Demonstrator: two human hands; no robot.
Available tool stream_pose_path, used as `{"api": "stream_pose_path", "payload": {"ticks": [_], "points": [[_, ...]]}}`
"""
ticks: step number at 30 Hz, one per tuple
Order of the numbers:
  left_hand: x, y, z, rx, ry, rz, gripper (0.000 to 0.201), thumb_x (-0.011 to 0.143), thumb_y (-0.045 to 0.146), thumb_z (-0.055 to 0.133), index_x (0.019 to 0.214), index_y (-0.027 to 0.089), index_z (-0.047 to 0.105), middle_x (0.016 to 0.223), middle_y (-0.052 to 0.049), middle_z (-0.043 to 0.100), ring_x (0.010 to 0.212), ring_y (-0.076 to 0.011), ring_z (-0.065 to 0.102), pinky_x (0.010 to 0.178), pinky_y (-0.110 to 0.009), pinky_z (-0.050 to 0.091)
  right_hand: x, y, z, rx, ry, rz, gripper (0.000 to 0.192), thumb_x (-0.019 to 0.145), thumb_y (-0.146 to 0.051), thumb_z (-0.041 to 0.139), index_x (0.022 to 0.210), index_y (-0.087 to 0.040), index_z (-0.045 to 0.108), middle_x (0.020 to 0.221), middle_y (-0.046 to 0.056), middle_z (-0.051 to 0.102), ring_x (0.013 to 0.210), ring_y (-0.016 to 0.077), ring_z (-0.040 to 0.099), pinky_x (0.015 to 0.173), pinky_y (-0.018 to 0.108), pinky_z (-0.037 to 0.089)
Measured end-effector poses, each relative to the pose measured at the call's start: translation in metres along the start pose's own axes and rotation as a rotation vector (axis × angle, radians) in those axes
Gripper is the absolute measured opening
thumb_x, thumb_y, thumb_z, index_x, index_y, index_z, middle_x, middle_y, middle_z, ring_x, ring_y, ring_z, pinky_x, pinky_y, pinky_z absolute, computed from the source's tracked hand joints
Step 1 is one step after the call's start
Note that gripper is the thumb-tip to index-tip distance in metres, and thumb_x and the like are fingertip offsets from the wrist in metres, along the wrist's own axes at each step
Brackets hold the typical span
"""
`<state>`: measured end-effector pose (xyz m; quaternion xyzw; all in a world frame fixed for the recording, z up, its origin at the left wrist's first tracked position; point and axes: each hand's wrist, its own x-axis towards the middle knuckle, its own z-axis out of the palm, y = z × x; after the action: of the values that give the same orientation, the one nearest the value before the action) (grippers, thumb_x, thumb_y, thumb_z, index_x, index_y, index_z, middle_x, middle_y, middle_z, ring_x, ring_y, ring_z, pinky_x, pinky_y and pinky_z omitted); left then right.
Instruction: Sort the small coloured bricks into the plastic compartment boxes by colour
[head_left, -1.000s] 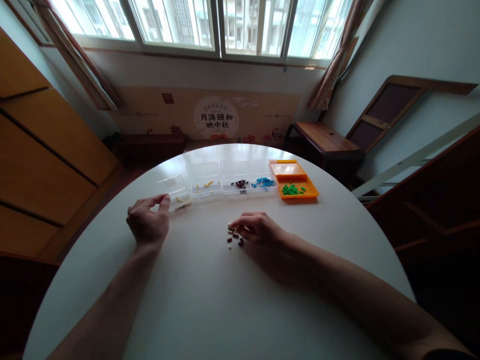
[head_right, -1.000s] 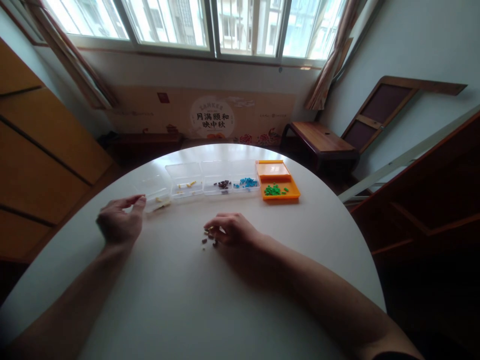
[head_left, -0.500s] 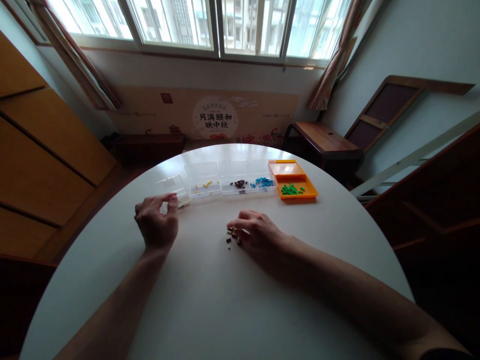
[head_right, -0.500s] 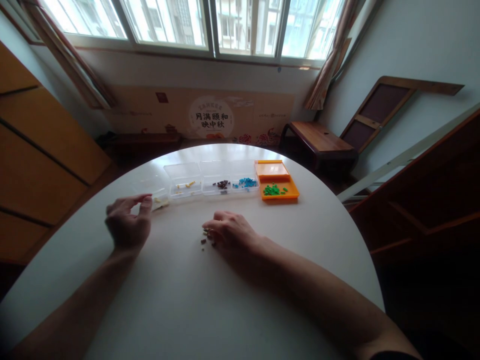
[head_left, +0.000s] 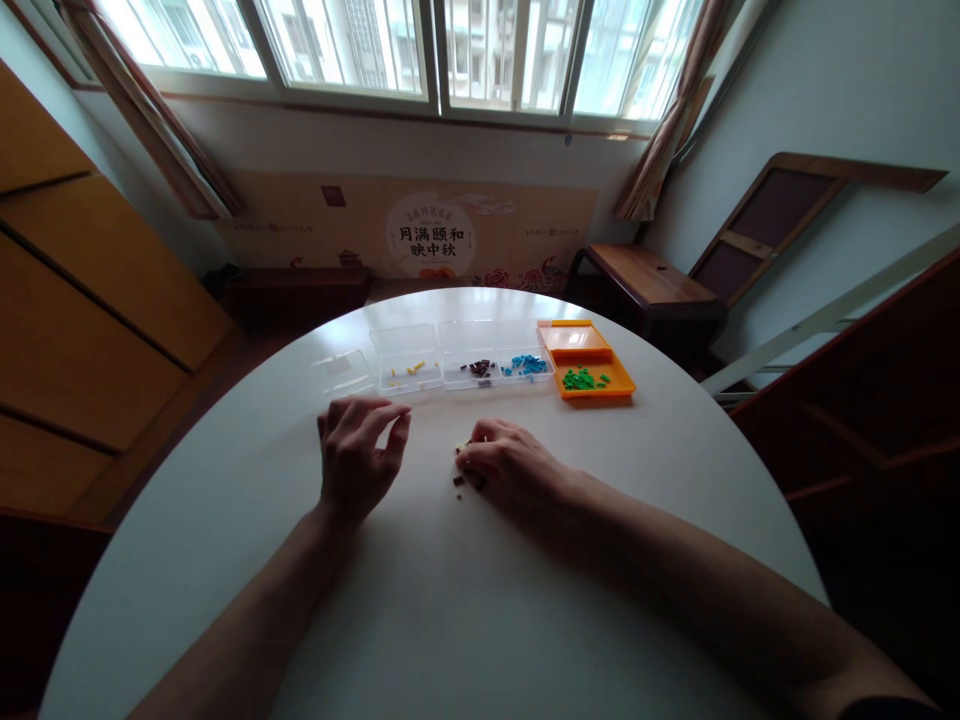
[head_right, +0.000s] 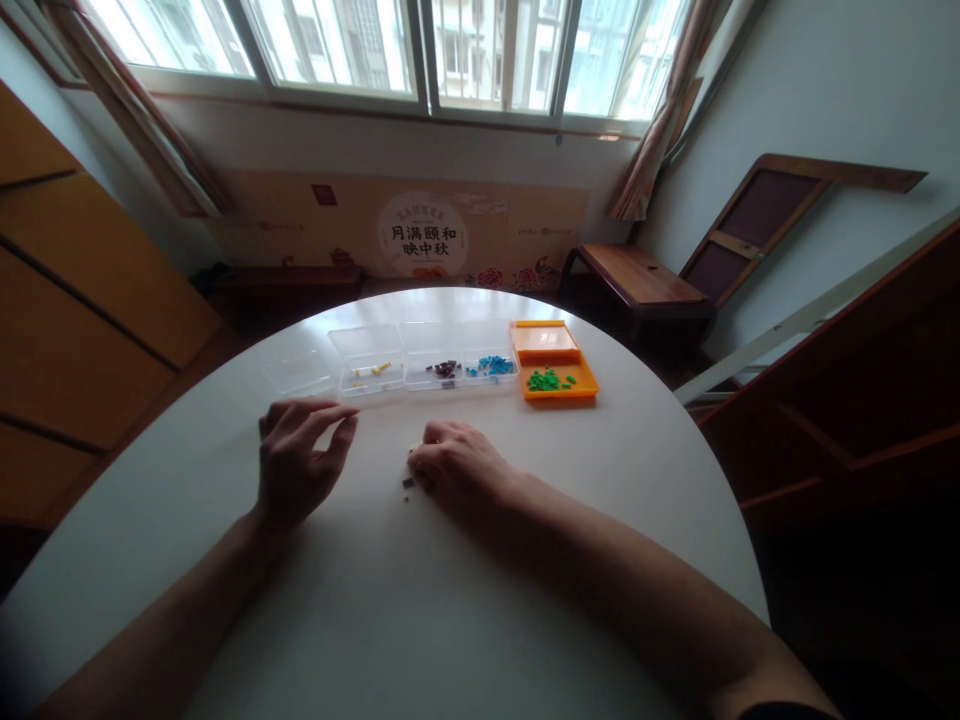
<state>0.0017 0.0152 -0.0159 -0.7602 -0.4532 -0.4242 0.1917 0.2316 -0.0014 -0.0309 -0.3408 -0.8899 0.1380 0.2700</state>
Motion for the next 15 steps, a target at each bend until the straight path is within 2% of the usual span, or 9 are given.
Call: {"api": "stream_pose_path", "payload": {"ticks": [10,15], "points": [[0.001,0.004,0.000,-0.075,-0.039,0.103,0.005,0.082,0.019,0.064,0.086,0.022,0.066,0.084,-0.002,0.067,0.085,-0.0199,0.055,0.081,-0.036,0.040,0.001,0.003,0.004,0.037,0.037,0.028,0.015,0.087,-0.015,0.058,0.084,-0.020,0.072,0.085,0.004,0.060,0.076,0.0131,0.055,0.073,0.023,0.042],[0.001,0.012,-0.004,-0.107,-0.094,0.220,0.004,0.081,0.021,0.065,0.084,0.023,0.065,0.081,-0.001,0.066,0.083,-0.0190,0.056,0.078,-0.034,0.040,0.005,0.005,0.006,0.291,0.165,0.124,0.010,0.085,-0.019,0.063,0.085,-0.018,0.073,0.083,0.004,0.066,0.074,0.0124,0.060,0.072,0.023,0.046]]}}
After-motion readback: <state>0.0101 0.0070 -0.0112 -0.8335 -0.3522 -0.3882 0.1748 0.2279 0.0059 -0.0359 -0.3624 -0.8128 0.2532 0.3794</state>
